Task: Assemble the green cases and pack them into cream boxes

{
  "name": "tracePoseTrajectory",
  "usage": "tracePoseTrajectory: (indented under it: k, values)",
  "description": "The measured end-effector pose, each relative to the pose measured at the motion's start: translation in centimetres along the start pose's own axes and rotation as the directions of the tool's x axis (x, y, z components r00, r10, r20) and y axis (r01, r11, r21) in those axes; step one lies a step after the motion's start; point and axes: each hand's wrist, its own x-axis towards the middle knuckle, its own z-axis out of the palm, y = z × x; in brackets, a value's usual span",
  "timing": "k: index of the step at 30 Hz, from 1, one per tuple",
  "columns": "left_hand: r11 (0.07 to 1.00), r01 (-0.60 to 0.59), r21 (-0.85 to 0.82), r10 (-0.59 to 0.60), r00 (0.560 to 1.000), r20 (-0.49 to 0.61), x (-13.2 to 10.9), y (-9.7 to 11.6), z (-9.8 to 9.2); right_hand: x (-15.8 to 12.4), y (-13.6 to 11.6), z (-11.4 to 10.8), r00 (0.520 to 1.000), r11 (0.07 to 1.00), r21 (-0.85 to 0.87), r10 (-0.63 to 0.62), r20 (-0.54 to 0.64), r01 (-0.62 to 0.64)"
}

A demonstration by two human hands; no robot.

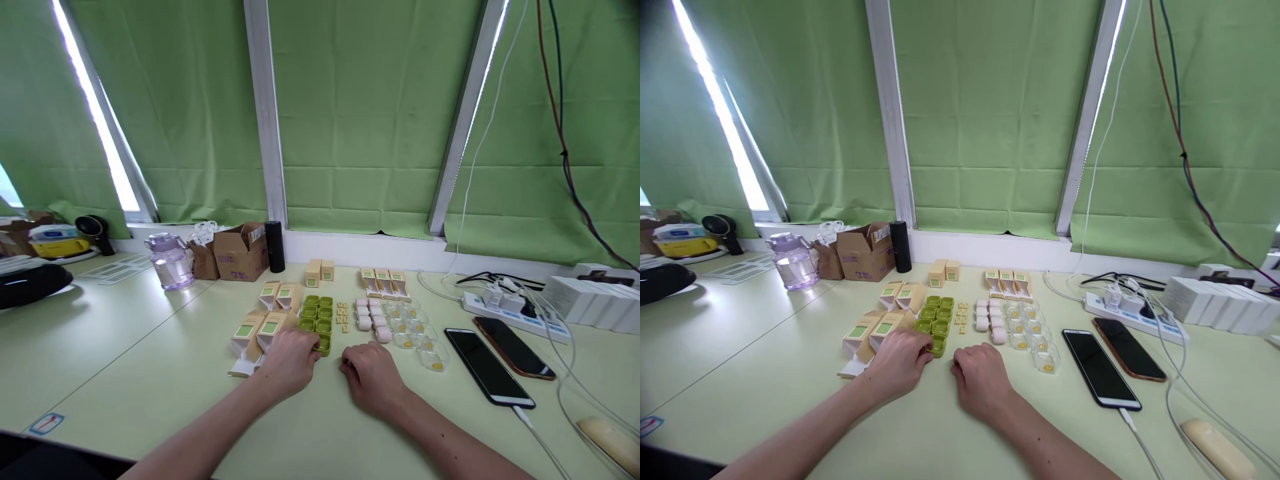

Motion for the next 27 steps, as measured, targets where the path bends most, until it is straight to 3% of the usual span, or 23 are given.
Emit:
tracePoseTrajectory:
  k: [8,14,20,27]
  values:
    - [0.999,0.010,0.046,-0.006,0.996,-0.085,0.1,0.2,-0.5,0.1,0.0,-0.2,1.000,1.000,0.020,0.011,0.009,-0.011]
    - [0.993,-0.044,0.107,0.061,0.986,-0.158,2.2,-0.2,-2.7,0.2,-0.1,-0.5,0.999,0.999,0.039,0.010,0.045,-0.012]
    - [0.946,-0.093,0.311,0.147,0.977,-0.152,8.7,-2.5,-4.0,0.2,-0.2,-0.7,0.997,0.999,0.038,0.021,0.071,-0.024]
    - [0.914,-0.066,0.400,0.088,0.995,-0.036,17.6,-5.7,-1.6,0.3,-0.3,-0.7,0.998,0.999,0.028,0.019,0.059,-0.021]
